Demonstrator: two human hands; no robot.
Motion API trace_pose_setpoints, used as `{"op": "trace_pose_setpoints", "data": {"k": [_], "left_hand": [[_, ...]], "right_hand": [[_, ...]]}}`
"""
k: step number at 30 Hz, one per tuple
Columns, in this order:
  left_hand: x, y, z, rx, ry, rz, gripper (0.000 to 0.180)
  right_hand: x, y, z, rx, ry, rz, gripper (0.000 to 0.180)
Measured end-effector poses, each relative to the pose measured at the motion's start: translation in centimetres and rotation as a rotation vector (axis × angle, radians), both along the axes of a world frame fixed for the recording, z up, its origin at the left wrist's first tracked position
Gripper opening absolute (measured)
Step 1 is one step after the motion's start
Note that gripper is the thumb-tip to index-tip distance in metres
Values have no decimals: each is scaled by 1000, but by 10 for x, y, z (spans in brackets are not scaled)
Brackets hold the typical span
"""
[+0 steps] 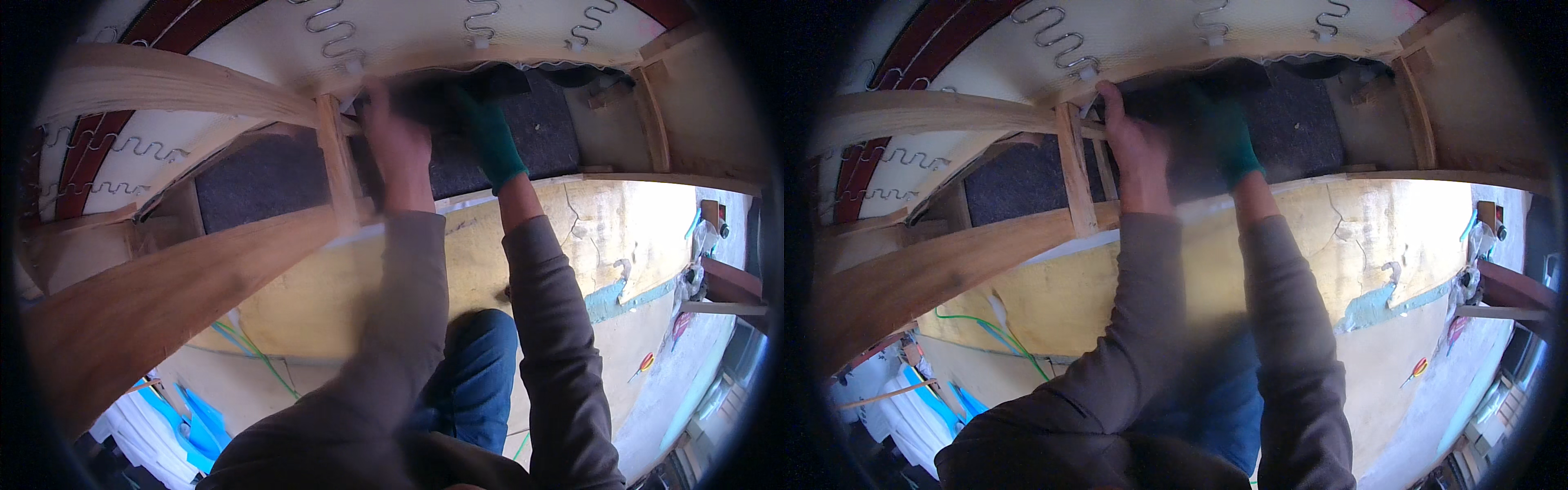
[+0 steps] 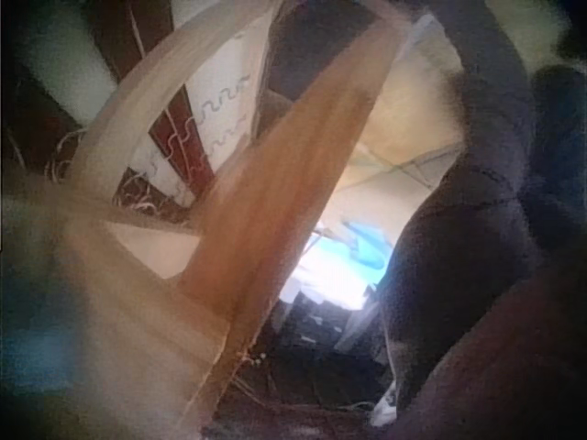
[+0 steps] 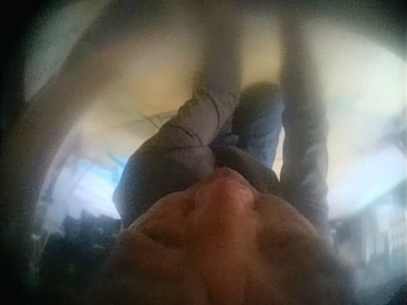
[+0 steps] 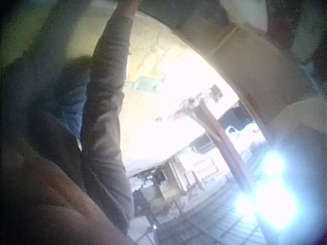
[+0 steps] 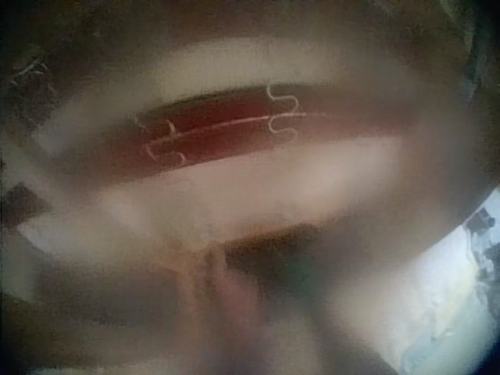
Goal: The person smooths and adjusts the gray upholstered seat of a chair, then flips it over to work on the underside. Using a pneumatic staple gun, they attach fabric or padding to the wooden frame and springs. After securing the underside, they flip the chair back upright and continue smoothing the seat surface.
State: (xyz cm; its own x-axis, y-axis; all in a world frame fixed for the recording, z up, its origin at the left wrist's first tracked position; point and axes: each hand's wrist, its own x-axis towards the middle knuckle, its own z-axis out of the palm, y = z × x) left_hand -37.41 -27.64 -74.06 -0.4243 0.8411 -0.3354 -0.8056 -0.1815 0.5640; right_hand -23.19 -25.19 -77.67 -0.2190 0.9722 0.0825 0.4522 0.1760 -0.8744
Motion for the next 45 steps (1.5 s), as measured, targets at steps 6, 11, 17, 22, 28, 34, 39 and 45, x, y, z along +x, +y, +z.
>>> {"op": "trace_pose_setpoints", "data": {"k": [6, 11, 17, 22, 28, 34, 39, 45], "left_hand": [[2, 8, -3, -69, 431, 43, 71], [6, 1, -17, -212, 523, 67, 64], [1, 7, -45, -277, 1212, 11, 73], [-10, 6, -31, -211, 720, 57, 48], [-14, -1, 15, -104, 88, 103, 34], [-4, 4, 45, 1, -108, 141, 25], [-6, 1, 55, -31, -175, 169, 28], [-4, -17, 47, 142, -15, 129, 23]], "right_hand": [[1, -2, -15, 131, 224, -11, 43], [3, -9, -6, 8, 217, 30, 43], [-3, -11, 31, 157, 240, 162, 37], [-8, -6, 55, 268, 147, 250, 38], [-14, -3, 70, 86, 83, 128, 38], [3, -14, 64, 301, 160, 165, 40], [71, -139, 33, -345, 535, -364, 37], [166, -375, -64, -345, -105, -685, 46]]}}
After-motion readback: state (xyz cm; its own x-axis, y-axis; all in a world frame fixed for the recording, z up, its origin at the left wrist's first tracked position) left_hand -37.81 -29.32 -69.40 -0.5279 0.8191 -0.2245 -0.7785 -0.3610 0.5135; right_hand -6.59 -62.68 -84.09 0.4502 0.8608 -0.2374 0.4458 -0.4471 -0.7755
